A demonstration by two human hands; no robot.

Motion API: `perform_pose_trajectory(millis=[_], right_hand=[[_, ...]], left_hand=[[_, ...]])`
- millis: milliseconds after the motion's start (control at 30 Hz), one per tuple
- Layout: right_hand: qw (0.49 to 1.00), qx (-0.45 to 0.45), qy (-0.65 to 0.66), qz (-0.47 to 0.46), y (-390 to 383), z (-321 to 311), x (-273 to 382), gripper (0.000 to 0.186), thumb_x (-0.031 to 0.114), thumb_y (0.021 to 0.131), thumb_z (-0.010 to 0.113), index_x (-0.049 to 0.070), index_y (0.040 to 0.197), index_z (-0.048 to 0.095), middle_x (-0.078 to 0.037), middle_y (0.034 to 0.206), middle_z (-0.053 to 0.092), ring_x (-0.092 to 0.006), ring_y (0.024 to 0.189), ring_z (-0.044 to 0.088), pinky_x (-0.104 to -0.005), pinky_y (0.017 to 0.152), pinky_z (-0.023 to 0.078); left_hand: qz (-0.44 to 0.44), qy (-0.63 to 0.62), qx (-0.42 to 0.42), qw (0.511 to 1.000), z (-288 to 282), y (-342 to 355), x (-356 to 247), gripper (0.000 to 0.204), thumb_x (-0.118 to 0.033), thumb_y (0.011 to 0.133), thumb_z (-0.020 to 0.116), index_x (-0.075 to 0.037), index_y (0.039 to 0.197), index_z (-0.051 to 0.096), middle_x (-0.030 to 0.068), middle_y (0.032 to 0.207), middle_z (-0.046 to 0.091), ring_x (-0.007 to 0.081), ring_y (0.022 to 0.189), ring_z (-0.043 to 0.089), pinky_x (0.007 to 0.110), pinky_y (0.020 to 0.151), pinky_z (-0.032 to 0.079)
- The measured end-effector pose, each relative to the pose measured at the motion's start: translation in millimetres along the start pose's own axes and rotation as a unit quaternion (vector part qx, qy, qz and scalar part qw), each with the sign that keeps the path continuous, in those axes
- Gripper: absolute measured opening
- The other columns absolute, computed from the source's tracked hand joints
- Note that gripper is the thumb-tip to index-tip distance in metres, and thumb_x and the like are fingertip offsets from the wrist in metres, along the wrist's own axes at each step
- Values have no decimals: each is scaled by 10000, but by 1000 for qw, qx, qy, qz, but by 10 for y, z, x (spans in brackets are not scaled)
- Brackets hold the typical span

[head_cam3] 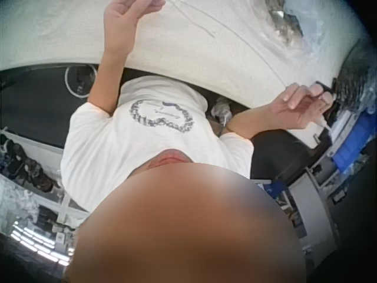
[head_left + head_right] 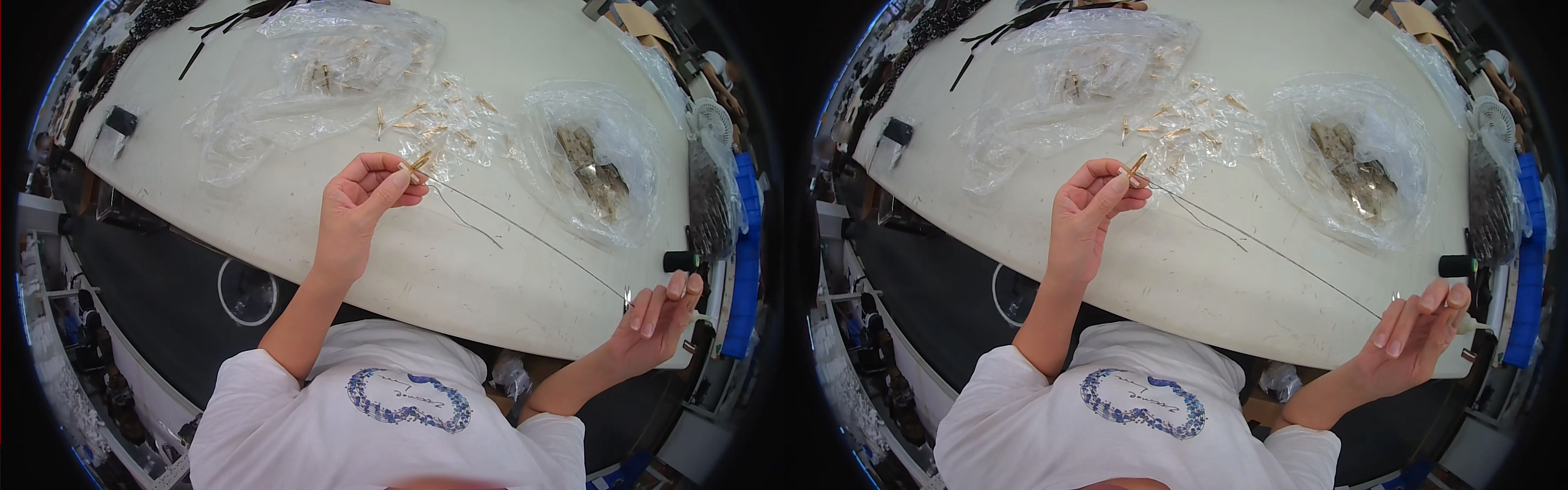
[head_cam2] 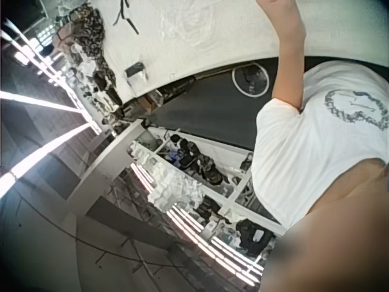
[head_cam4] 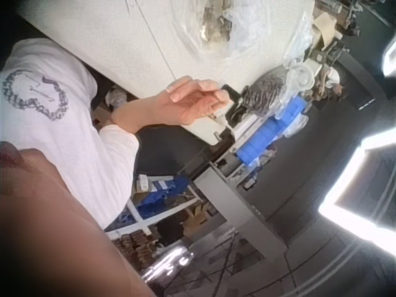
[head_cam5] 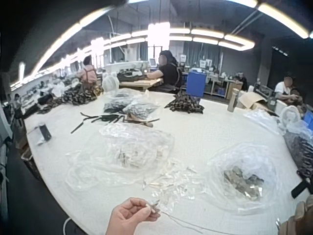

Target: The recorder sorts leather components from plastic bags and then performs hand-sewing on a leather piece.

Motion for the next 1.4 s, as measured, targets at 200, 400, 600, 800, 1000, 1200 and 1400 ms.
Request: perform_pose_trajectory(millis=[200,400,600,800,1000,1200,1400], right_hand=[[994,-39,-65,-76,-227,-219,220,192,130,1053,428,-13,1169,484,-1,620,390,-56,421,273,-214,433,323],[981,-86,-123,-124,-294,-364,382,176,133,1051,434,-3,1132,511,33,580,289,-47,439,204,-216,433,235],[948,-197,-129,-217,-361,-565,633,165,48,1002,439,-51,1060,557,15,634,268,-61,490,184,-239,467,170],[910,-291,-204,-215,-443,-729,732,189,34,993,436,-65,1098,558,12,652,273,-74,519,195,-251,484,186],[892,-319,-223,-229,-510,-818,800,206,28,987,439,-73,1119,561,9,653,277,-78,532,201,-251,491,185],[861,-352,-261,-258,-590,-961,895,211,29,985,433,-72,1109,571,8,655,293,-77,537,218,-246,495,193],[854,-372,-279,-233,-625,-1173,924,213,72,1006,439,-55,1106,577,-1,680,328,-90,563,267,-251,522,249]], left_hand=[[-38,-115,-17,993,-24,70,-49,157,-97,973,591,2,1095,581,132,1007,684,167,915,693,249,836,576],[-42,-163,-22,986,-48,111,-58,190,-99,982,581,6,1140,583,130,1022,681,169,929,687,247,835,577],[-13,-145,-36,989,-102,95,-129,192,-102,984,581,-2,1147,585,130,1017,680,168,923,686,245,835,575],[-1,-142,-23,990,-117,83,-164,197,-100,988,575,0,1158,574,133,1019,677,168,918,686,248,825,578],[6,-158,0,987,-114,63,-165,195,-93,993,561,-2,1166,564,137,1019,675,172,922,688,253,818,581],[13,-159,11,987,-104,45,-165,199,-89,996,554,-3,1175,555,139,1016,675,176,915,691,258,815,579],[6,-151,26,988,-52,21,-155,198,-87,994,553,-5,1174,550,142,1014,674,176,914,689,259,811,574]])
Point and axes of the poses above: each hand's wrist, its own y-axis towards the middle knuckle, its own z-axis out of the palm, x = y × z, the point moved 3 cm from there along y, towards the middle knuckle
